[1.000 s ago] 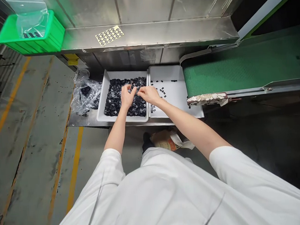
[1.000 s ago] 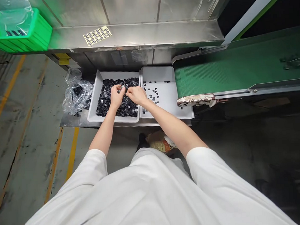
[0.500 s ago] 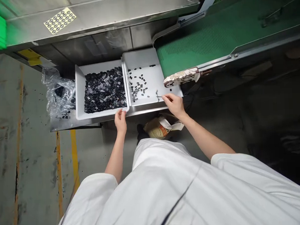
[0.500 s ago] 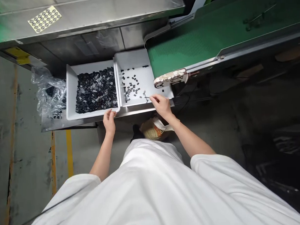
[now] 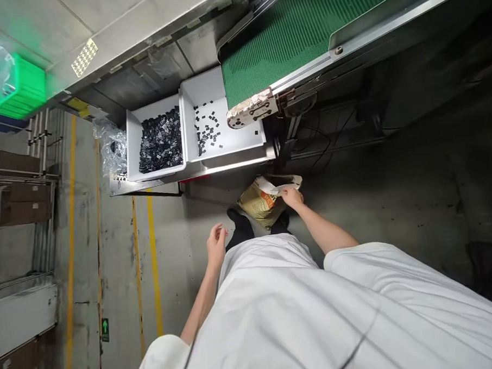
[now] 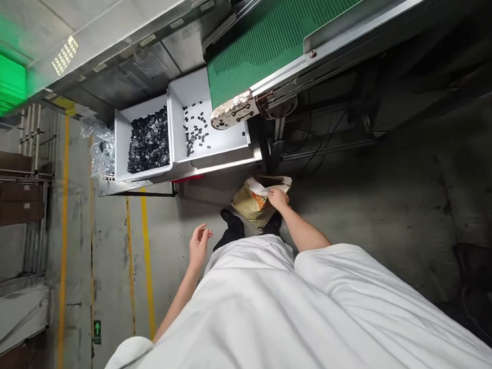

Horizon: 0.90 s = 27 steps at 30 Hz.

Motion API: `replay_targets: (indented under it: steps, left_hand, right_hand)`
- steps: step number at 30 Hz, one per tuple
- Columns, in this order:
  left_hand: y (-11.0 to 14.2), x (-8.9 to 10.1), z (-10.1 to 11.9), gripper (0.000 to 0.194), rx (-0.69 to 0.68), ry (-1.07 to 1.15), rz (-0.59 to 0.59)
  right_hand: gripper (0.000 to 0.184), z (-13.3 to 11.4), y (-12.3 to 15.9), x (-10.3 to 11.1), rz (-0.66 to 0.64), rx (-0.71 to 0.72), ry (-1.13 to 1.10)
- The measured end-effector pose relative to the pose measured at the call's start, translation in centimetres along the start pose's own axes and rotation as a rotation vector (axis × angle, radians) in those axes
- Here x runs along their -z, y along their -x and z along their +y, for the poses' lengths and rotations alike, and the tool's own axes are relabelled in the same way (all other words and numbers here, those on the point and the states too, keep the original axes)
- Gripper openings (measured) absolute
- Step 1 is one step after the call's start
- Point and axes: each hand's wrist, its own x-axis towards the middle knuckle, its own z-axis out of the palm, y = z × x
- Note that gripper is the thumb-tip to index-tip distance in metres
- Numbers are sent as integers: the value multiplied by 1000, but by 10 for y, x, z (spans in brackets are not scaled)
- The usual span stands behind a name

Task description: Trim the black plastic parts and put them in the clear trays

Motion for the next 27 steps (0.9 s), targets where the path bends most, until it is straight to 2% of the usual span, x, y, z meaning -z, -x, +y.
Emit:
replay_targets:
  steps: [3, 7, 10, 13, 16, 20, 23, 25, 27]
  left_hand:
    - [14, -10, 3, 42, 44, -58, -13]
    - [10, -21, 3, 41, 68, -105, -87]
    - [-13, -34, -2, 40, 82, -149, -176]
    - [-56, -62, -10, 34, 59, -287, -288]
    - [-115, -110, -16, 31, 30, -449, -369]
    - [-199, -199, -21, 44, 51, -513, -355]
    - [-253, -275, -30, 63, 141, -591, -241]
    - [-281, -322, -41, 67, 213, -608, -145]
    - [-301, -362, -55, 67, 247, -590, -66]
  right_hand:
    - [21, 32, 1, 9, -20, -49, -21]
    - [21, 74, 1, 26, -20, -150, -73]
    - [25, 104, -3, 34, -25, -227, -137]
    - [25, 130, -9, 36, -11, -280, -199]
    - [24, 154, -22, 35, 23, -303, -227]
    - [31, 185, -64, 30, 29, -300, -201]
    - [37, 203, -125, 18, -5, -267, -128]
    - [43, 208, -176, 6, -35, -221, -55]
    - [54, 206, -226, -11, -71, -146, 24]
